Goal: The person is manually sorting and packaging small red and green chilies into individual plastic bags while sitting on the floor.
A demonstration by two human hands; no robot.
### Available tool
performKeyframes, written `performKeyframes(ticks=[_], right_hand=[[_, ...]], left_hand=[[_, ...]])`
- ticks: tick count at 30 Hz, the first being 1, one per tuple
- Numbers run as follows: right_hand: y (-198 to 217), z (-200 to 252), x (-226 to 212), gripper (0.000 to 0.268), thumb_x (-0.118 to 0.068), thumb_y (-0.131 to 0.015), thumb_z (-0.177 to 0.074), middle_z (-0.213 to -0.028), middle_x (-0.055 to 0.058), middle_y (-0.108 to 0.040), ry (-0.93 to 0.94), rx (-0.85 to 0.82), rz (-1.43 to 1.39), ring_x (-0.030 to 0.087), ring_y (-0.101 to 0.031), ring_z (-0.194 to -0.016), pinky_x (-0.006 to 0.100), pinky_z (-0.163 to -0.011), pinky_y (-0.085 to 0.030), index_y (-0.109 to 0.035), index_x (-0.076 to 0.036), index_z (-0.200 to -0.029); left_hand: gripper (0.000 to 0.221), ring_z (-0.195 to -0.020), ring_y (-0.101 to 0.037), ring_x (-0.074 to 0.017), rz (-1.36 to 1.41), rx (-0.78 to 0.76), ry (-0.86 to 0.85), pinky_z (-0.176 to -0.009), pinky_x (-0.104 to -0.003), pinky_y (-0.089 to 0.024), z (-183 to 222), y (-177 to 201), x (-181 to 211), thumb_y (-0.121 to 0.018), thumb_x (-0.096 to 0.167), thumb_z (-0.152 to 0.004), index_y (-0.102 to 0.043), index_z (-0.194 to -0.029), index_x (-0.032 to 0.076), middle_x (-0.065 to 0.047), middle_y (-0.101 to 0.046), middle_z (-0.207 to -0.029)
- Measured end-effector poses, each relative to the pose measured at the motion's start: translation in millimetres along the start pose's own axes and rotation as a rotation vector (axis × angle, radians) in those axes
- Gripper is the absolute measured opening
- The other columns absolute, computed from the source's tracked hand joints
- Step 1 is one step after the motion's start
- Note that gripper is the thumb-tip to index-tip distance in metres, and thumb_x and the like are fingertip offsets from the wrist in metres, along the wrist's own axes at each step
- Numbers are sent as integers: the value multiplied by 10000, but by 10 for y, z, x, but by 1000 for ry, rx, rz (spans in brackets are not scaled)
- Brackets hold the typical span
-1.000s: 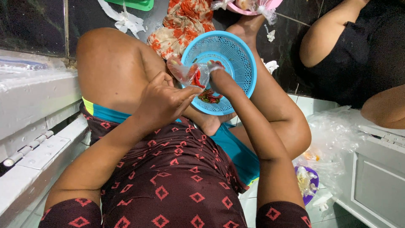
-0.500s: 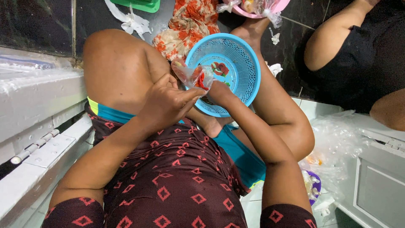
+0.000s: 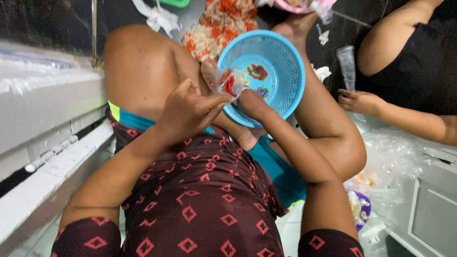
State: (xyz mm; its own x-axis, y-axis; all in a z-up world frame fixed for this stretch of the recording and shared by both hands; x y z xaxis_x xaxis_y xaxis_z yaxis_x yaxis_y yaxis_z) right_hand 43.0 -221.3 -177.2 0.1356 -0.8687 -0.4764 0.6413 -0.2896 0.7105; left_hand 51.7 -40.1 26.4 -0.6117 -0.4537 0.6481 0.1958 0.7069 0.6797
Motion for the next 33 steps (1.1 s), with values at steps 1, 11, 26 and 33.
performKeyframes(ticks=[1, 11, 26, 33], right_hand=[[-239, 45, 213, 238, -95, -581, -916, -891, 312, -686, 29, -26, 154, 504, -685, -855, 589, -686, -569, -717, 95, -955], [-398, 343, 301, 202, 66, -557, -882, -660, 185, -678, -27, 94, 480, 408, -731, -630, 523, -519, -592, -705, 52, -746], [-300, 189, 592, 262, -137, -617, -915, -740, 287, -702, -309, 387, 71, 475, -738, -782, 563, -694, -585, -703, 79, -795], [1113, 1059, 8, 242, -146, -730, -945, -967, 259, -725, -33, 454, -451, 489, -698, -951, 498, -844, -535, -707, 30, -1109]], left_hand=[[179, -559, -701, -178, 14, 3, -2, -828, -324, -428, -7, 2, 40, -659, 138, -966, -694, -1122, 217, -17, -677, -561], [157, -496, -644, -172, 38, 64, -52, -820, -306, -432, -109, -1, 151, -690, 92, -949, -701, -1075, 185, 5, -626, -508], [97, -517, -641, -192, -25, 44, -101, -790, -325, -448, -95, -29, 195, -694, 141, -930, -707, -1016, 183, 2, -623, -494], [94, -493, -608, -186, -12, 80, -97, -801, -302, -429, -128, -118, 219, -705, 128, -923, -720, -989, 193, 20, -594, -484]])
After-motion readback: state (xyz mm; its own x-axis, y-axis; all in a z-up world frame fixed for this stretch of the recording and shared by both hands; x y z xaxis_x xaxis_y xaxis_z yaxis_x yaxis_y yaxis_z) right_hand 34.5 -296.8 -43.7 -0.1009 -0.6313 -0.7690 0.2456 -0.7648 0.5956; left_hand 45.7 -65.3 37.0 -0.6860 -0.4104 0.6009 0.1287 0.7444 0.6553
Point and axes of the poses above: each hand's wrist, its own z-axis away from the middle knuckle, its own y-axis out of the back of the hand, x = y × z, the point moved 7 cm from there along -z, towards the middle knuckle
